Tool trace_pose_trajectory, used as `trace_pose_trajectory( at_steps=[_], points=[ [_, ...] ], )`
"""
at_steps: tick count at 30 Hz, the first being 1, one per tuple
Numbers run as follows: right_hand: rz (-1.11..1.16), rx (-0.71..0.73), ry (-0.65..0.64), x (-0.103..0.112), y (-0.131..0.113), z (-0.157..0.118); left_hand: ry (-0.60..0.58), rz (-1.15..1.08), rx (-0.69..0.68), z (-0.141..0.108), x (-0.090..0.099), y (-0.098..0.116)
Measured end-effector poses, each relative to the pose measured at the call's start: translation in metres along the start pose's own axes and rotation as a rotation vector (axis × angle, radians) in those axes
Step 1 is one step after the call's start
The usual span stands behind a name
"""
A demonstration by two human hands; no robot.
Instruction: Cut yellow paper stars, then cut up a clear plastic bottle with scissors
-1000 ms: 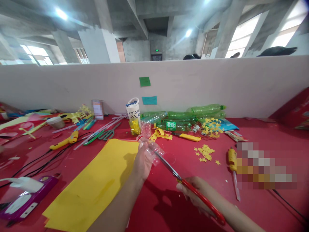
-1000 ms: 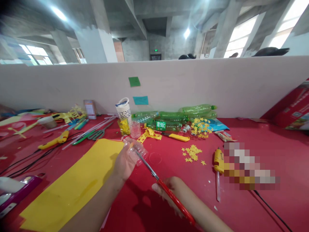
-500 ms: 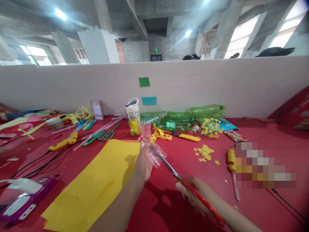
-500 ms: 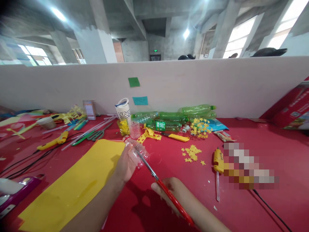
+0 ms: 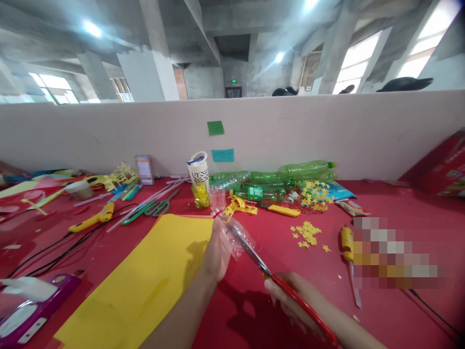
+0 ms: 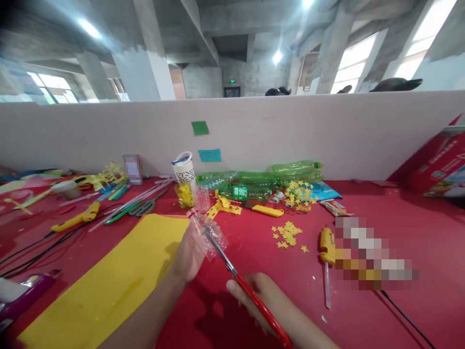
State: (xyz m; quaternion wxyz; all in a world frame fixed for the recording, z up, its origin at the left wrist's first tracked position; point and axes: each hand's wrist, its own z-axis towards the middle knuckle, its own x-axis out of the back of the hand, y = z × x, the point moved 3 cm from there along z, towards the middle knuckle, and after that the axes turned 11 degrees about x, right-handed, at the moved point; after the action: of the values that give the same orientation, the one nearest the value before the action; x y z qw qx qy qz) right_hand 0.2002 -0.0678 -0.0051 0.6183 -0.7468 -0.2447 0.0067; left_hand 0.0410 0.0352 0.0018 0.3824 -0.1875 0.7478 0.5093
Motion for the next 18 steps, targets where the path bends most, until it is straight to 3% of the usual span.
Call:
trace_pose_trajectory(
  at_steps=[3, 11, 18],
  points=[
    [-0.008, -0.033, 0.022, -0.001, 0.003, 0.001, -0.021, -0.009, -0.009, 0.001, -0.001, 0.001],
    [-0.078, -0.064, 0.048, 0.0, 0.001, 0.003, 0.072, -0.026, -0.033, 0.005, 0.005, 0.003],
    [0.043, -0.032, 0.016, -0.001, -0.008, 0.0, 0.012, 0.022, -0.025, 0.001, -0.001, -0.007]
  ],
)
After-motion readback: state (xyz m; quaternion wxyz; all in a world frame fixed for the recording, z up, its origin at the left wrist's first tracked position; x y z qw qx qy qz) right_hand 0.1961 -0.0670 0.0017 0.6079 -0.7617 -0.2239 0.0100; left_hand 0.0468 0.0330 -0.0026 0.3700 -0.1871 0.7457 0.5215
